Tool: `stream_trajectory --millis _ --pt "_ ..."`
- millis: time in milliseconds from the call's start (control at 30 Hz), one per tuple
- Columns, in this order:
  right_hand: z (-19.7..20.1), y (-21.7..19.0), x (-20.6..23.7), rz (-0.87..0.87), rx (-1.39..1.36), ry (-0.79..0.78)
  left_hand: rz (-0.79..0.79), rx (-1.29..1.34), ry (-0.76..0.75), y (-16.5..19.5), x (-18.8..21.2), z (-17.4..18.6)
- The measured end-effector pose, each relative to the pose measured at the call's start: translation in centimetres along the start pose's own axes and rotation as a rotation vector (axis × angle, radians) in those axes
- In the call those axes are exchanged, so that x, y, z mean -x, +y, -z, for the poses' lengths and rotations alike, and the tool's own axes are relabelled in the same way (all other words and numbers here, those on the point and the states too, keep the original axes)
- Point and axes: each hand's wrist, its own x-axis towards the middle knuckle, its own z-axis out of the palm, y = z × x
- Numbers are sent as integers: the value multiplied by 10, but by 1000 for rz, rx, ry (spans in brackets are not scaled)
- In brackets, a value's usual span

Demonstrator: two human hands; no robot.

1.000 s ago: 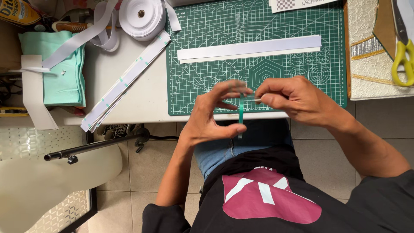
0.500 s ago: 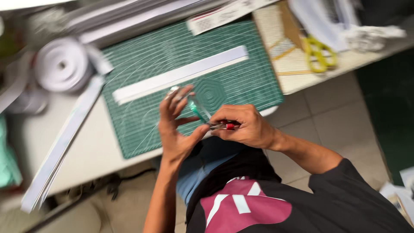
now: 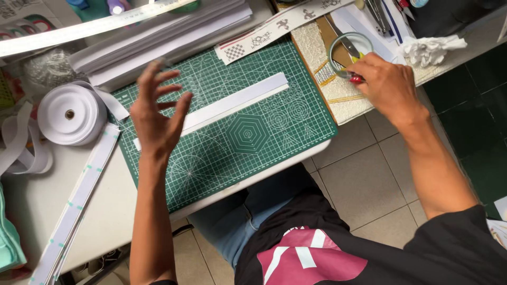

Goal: The person aligns and stacks white paper strips on a green cutting mat, then places a printed strip on top. They use a craft knife to cut a roll of green tape and apply it to the edge of the stacked strips to secure them.

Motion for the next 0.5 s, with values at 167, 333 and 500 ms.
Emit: stream_trajectory --millis 167,333,500 --pt "6 15 -7 8 -253 39 15 17 -66 1 8 8" --pt "-10 38 -40 -23 -73 119 -24 -43 -165 5 19 22" --pt "-32 30 -58 -249 -230 105 -147 -111 -295 2 15 16"
